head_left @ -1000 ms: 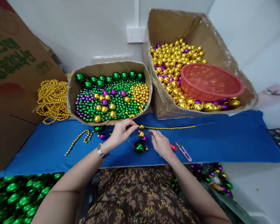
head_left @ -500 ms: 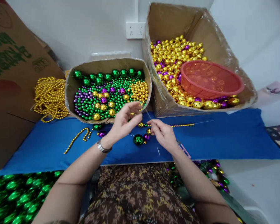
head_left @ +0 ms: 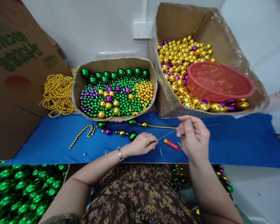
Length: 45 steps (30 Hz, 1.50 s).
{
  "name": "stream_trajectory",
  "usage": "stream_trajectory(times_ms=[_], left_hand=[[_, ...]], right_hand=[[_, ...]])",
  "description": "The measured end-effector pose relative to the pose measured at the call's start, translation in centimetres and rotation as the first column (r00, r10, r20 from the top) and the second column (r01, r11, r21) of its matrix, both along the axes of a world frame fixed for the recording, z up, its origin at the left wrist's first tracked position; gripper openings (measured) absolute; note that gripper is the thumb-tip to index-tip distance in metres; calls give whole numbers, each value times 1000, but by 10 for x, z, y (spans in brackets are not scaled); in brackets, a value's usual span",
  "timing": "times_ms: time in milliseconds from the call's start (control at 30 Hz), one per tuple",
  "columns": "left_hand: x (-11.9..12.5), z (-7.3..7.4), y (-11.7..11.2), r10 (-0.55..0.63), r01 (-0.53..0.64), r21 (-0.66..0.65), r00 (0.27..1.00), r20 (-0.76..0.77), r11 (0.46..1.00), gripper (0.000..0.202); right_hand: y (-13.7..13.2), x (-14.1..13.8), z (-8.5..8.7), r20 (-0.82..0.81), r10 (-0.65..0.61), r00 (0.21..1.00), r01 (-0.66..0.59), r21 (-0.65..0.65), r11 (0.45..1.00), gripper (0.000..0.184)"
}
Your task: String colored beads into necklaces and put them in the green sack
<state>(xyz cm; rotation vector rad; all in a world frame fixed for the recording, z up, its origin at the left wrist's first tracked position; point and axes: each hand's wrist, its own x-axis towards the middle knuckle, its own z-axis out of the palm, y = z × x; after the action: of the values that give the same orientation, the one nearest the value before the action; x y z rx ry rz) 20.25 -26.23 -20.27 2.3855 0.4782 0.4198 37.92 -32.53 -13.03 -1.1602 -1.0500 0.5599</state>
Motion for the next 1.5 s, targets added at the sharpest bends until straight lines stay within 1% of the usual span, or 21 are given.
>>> stream_trajectory(times_ms=[67,133,300,400,467,533,667,733,767,833,967,1067,1167,1267,1400,1467,1500], left_hand=[[-2,-12,-3,24,-9,139,993,-112,990,25],[-3,-19,-6,64,-23,218,981,-185,976,24],[-8,-23,-6,179,-108,280,954,-242,954,23],[-16,-25,-4,252,-132,385,926,-280,913,26],[-25,-28,-1,266,-106,466,919,-292,878,23],[-37,-29,4,249,-61,529,924,-291,846,22],[-59,-26,22,212,25,612,926,-312,790,30],[-67,-24,31,212,49,632,919,-331,774,35],[-71,-24,35,220,46,633,917,-334,773,37],[-76,-24,38,247,11,615,910,-333,788,40],[-90,-26,32,307,-59,552,877,-369,832,58],[-105,-26,28,391,-117,546,819,-420,830,58],[-119,-23,29,522,-204,572,712,-470,794,62],[-132,-20,35,607,-247,603,605,-515,759,61],[-146,-15,44,660,-257,631,498,-562,732,59],[-149,-10,46,657,-271,614,481,-581,741,62],[-149,-7,46,643,-274,596,490,-589,755,64]], right_hand=[[0,9,1,-56,-82,995,85,46,995,20],[0,16,3,-84,-154,985,160,82,984,21],[2,28,4,-141,-256,956,276,146,950,23],[4,33,5,-169,-313,935,340,172,925,24],[4,37,7,-185,-346,920,378,184,907,25],[4,40,8,-191,-370,909,403,185,896,25],[4,42,10,-197,-395,897,430,186,884,25],[4,41,9,-206,-395,895,432,190,881,25],[5,40,8,-207,-393,896,432,195,881,25],[5,42,8,-202,-398,895,438,221,871,24],[4,56,11,-194,-455,869,494,303,815,26],[4,67,13,-183,-485,855,518,316,795,29],[4,66,13,-189,-486,853,521,336,785,31],[4,57,11,-185,-463,867,499,323,804,29],[2,45,9,-157,-450,879,477,330,815,24],[0,40,8,-147,-430,891,454,334,826,21],[0,37,7,-139,-416,899,438,324,838,20]])
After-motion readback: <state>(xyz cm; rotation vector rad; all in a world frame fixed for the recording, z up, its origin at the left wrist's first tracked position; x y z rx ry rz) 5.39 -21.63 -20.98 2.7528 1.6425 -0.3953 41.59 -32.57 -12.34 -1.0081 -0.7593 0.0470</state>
